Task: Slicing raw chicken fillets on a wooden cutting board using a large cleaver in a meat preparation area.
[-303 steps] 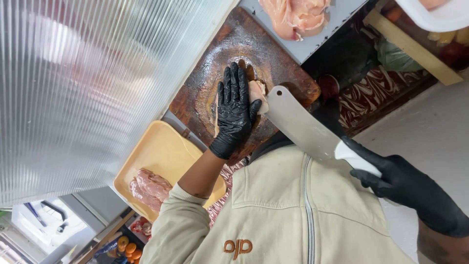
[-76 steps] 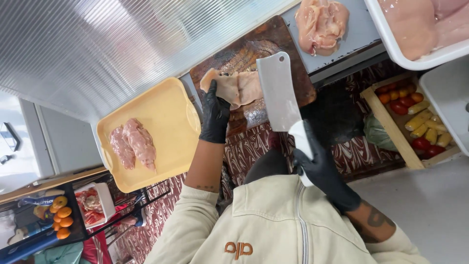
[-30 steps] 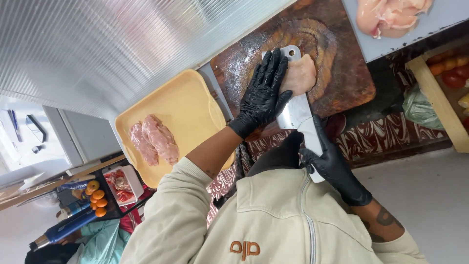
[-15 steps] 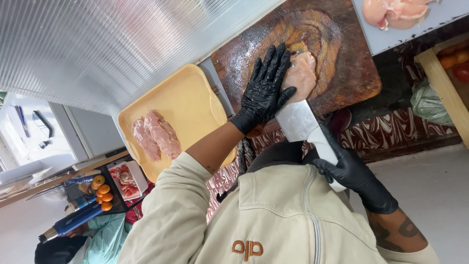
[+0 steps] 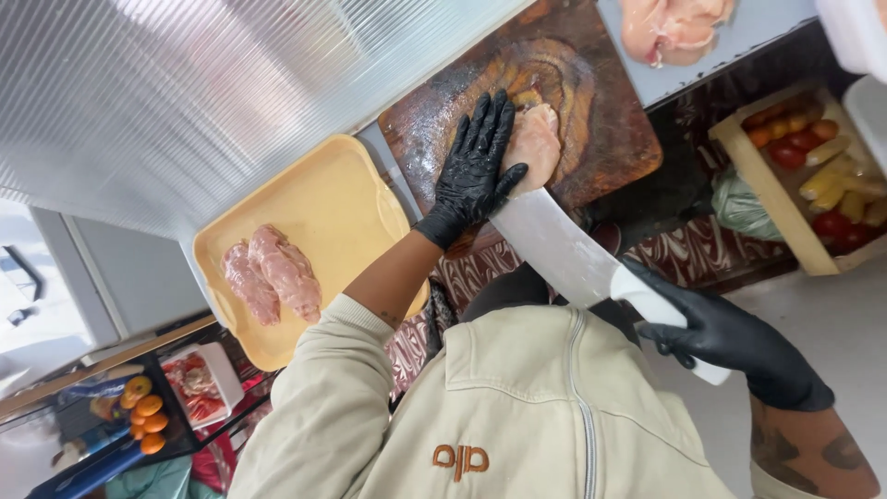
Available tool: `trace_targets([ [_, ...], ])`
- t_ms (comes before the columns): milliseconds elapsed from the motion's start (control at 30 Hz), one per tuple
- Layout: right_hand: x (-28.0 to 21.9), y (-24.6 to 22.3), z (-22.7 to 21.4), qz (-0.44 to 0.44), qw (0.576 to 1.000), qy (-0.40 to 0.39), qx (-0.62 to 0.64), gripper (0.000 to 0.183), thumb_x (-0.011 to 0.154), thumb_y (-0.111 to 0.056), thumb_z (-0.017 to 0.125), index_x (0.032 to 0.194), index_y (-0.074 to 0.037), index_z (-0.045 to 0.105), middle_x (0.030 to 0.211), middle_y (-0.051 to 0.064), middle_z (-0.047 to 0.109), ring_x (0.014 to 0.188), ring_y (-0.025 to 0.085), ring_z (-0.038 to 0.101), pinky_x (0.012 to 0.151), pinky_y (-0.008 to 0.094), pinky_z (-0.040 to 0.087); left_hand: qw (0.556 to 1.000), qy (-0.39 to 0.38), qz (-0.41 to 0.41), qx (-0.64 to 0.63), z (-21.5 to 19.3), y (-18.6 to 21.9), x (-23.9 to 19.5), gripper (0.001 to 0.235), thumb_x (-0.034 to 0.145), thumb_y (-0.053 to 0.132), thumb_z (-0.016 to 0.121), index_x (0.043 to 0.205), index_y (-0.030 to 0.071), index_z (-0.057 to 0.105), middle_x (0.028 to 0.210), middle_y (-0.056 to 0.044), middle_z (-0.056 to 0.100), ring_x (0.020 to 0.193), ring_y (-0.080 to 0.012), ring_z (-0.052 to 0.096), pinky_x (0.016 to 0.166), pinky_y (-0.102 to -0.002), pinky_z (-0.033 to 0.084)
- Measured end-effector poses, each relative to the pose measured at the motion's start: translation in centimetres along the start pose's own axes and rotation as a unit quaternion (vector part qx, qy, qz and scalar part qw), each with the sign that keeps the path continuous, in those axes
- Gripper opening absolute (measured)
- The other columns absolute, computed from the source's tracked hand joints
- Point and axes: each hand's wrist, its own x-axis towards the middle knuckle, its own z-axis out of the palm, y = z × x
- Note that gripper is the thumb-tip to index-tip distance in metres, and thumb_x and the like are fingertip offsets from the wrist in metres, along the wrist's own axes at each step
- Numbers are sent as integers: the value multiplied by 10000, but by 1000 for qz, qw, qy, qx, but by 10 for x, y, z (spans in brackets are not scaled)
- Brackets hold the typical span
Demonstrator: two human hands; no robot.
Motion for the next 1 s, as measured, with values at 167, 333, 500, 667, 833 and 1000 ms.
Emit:
trace_targets([
  [167,-66,15,-31,86,995,51,-3,921,859,60,724,1600,-385,409,613,279,596,451,323,455,454,447,427,948,66,55,-307,-5,-14,-1,610,1111,502,364,1608,158,282,1688,-103,235,1598,-329,196,1343,-539,157],
  [333,-105,39,-52,87,985,150,-19,933,883,41,700,1640,-365,338,669,334,612,492,364,436,500,486,431,972,93,-22,-217,-53,21,-19,570,1063,447,478,1518,111,402,1556,-192,413,1427,-383,420,1173,-544,387],
  [500,-134,12,-33,57,959,265,82,862,936,128,590,1656,-300,390,751,400,518,595,403,338,562,509,313,993,73,29,91,-4,46,-22,641,908,284,717,1447,36,473,1517,-231,472,1374,-430,485,1126,-544,414],
  [667,-131,26,-34,-27,963,239,126,801,880,130,586,1609,-176,458,653,356,512,490,375,365,475,492,324,967,155,-52,194,52,38,-4,615,843,304,686,1360,2,546,1341,-235,604,1189,-420,605,976,-513,509],
  [833,-116,65,-63,-71,984,150,65,885,841,57,623,1633,-244,369,628,354,601,450,378,453,416,486,424,963,215,-71,147,25,59,3,387,774,309,679,1049,42,630,899,-148,666,764,-352,642,599,-447,521],
  [1000,-114,54,-53,-60,982,150,99,891,860,104,585,1646,-262,384,657,377,570,465,384,410,482,481,387,896,275,-318,-145,22,34,7,257,970,334,525,1049,150,686,812,-45,746,667,-234,682,577,-382,502],
])
